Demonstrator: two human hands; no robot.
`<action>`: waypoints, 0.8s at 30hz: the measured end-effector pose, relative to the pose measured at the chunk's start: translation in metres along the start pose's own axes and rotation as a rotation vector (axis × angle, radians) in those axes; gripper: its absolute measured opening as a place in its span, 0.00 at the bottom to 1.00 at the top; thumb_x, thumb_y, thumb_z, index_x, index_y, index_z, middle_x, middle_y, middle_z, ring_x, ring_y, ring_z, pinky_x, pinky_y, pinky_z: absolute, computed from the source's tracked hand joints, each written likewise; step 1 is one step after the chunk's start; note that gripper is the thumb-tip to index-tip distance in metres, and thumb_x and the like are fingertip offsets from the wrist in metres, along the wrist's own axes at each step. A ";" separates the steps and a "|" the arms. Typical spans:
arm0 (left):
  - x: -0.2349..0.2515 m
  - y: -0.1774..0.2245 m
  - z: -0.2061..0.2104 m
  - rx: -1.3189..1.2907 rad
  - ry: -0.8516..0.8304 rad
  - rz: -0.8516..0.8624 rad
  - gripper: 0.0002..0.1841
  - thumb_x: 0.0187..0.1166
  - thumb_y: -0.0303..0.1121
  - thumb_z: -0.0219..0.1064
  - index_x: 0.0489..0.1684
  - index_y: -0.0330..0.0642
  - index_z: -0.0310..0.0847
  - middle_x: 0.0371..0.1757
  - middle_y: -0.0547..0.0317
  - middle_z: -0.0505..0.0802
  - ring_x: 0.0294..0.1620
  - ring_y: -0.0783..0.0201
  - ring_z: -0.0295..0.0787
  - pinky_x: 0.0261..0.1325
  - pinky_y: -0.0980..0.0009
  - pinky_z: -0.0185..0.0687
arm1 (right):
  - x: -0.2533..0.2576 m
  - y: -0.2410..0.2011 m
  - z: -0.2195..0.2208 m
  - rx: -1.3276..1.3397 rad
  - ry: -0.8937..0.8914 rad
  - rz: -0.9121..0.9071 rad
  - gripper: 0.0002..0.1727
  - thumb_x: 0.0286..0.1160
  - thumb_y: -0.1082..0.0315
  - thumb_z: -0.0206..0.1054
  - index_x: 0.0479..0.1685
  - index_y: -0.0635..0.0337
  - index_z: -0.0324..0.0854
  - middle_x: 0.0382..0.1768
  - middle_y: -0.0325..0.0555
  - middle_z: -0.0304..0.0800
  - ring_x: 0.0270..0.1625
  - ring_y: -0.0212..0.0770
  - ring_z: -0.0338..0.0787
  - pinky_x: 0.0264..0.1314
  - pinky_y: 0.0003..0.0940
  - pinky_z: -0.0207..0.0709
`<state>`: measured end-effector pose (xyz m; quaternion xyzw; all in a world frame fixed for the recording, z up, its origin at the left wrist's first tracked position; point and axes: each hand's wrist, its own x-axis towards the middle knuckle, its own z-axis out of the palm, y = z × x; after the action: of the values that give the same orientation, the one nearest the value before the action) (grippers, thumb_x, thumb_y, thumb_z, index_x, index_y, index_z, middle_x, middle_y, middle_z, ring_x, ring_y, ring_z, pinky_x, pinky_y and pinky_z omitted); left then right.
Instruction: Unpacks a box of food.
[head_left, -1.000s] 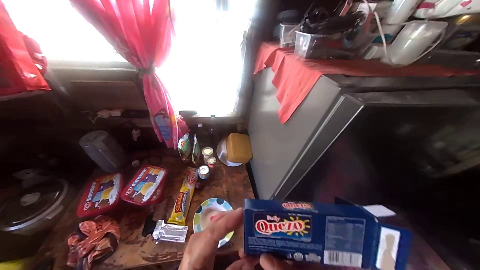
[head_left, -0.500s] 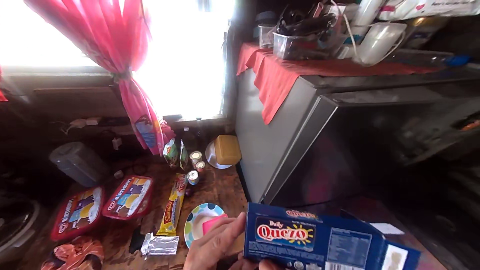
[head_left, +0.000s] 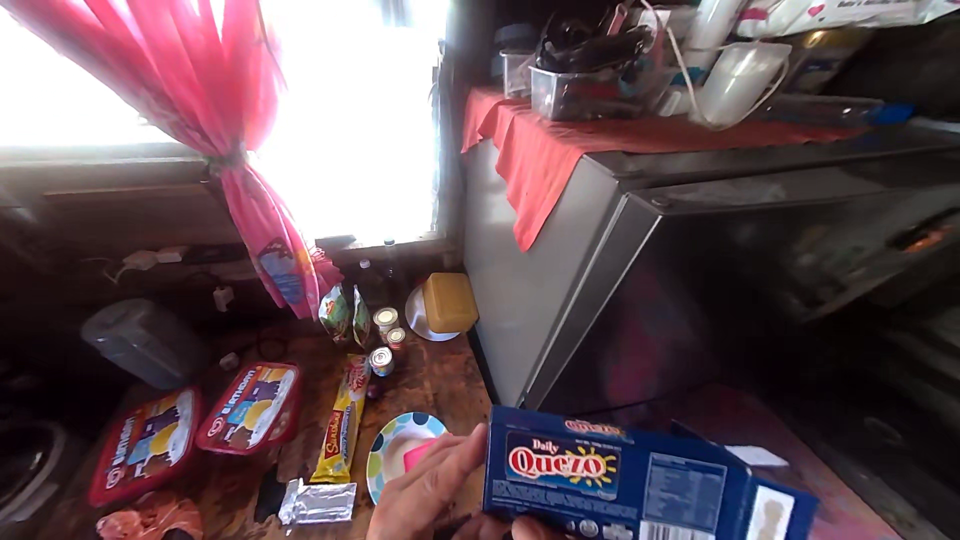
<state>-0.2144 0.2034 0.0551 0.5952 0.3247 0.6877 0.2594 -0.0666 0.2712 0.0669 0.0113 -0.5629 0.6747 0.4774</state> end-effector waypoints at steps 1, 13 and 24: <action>0.000 0.000 0.000 -0.002 0.000 0.001 0.25 0.85 0.34 0.67 0.83 0.49 0.74 0.75 0.65 0.88 0.76 0.67 0.82 0.81 0.63 0.76 | 0.000 0.001 0.000 -0.004 0.008 -0.005 0.20 0.77 0.71 0.71 0.65 0.39 0.86 0.60 0.21 0.93 0.64 0.19 0.88 0.70 0.23 0.82; -0.002 -0.002 -0.003 -0.032 -0.011 0.011 0.26 0.85 0.34 0.66 0.84 0.50 0.74 0.75 0.64 0.87 0.77 0.67 0.81 0.83 0.63 0.73 | -0.001 0.004 0.002 0.020 0.000 -0.003 0.21 0.78 0.71 0.70 0.66 0.39 0.86 0.60 0.22 0.93 0.64 0.19 0.88 0.71 0.23 0.81; -0.003 0.000 -0.001 -0.056 -0.017 -0.006 0.25 0.86 0.34 0.66 0.84 0.51 0.74 0.75 0.66 0.87 0.77 0.69 0.80 0.83 0.64 0.73 | -0.002 0.003 0.002 0.019 -0.007 -0.041 0.22 0.77 0.73 0.70 0.67 0.40 0.85 0.60 0.22 0.92 0.65 0.19 0.87 0.71 0.22 0.81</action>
<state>-0.2148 0.2011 0.0530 0.5927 0.3047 0.6907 0.2806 -0.0688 0.2685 0.0647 0.0298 -0.5580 0.6699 0.4889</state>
